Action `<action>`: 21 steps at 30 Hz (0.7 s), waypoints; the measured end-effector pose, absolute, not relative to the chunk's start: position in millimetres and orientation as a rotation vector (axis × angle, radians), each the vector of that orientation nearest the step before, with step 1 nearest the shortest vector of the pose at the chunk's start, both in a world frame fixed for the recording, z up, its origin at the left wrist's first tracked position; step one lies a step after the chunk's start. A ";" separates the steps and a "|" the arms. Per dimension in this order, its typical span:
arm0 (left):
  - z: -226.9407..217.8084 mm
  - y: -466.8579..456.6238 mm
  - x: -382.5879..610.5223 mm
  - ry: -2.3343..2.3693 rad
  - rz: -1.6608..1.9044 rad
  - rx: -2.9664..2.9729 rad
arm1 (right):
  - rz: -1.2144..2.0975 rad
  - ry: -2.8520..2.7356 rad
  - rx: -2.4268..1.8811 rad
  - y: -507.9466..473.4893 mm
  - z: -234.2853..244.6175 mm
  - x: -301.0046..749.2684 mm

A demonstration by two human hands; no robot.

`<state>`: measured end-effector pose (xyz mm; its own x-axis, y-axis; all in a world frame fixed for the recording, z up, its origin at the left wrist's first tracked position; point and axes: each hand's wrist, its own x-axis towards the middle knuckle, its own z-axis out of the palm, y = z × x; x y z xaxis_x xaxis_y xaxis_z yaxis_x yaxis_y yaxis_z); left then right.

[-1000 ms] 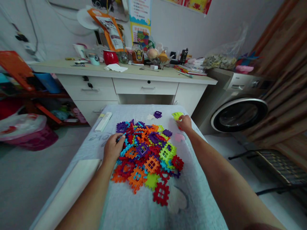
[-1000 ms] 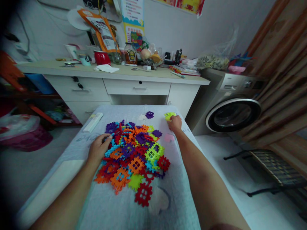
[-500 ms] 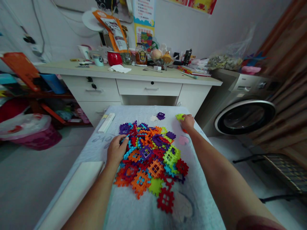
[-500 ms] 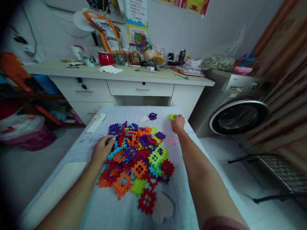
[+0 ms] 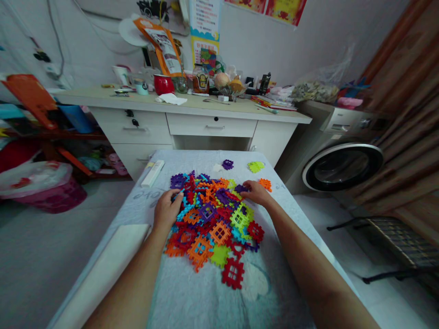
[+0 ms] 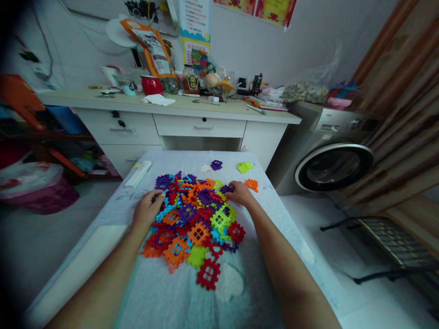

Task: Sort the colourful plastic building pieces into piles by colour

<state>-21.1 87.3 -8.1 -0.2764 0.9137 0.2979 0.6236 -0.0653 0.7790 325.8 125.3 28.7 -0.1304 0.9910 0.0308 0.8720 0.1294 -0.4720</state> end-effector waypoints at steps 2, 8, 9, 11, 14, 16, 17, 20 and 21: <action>-8.0 87.1 -21.1 1.897 1.270 1.651 | 0.481 -2.087 -1.821 125.3 31.6 323.0; -7.1 87.3 -20.5 1.908 1.267 1.635 | 0.565 -2.178 -1.773 132.8 34.8 327.7; -7.0 87.4 -20.4 1.911 1.260 1.633 | 0.574 -2.170 -1.772 135.9 34.6 329.3; -7.2 87.7 -20.3 1.911 1.251 1.633 | 0.565 -2.104 -1.772 144.6 34.6 331.2; -8.9 88.9 -20.8 1.899 1.263 1.655 | 0.506 -1.946 -1.757 163.8 35.2 326.8; -10.5 90.2 -21.6 1.893 1.275 1.686 | 0.490 -1.833 -1.783 179.5 35.7 318.8; -11.2 90.8 -22.1 1.892 1.278 1.702 | 0.489 -1.777 -1.815 187.8 35.7 313.8; -12.4 92.1 -23.1 1.890 1.280 1.730 | 0.474 -1.647 -1.930 212.4 33.9 297.8; -12.5 92.3 -23.2 1.891 1.278 1.730 | 0.457 -1.618 -1.960 220.0 32.6 292.8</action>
<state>-23.2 92.3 -12.5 -0.2458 0.9048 0.3476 0.6602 -0.1063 0.7435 292.8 220.0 32.6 0.2168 0.9726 0.0842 0.7848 -0.1224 -0.6075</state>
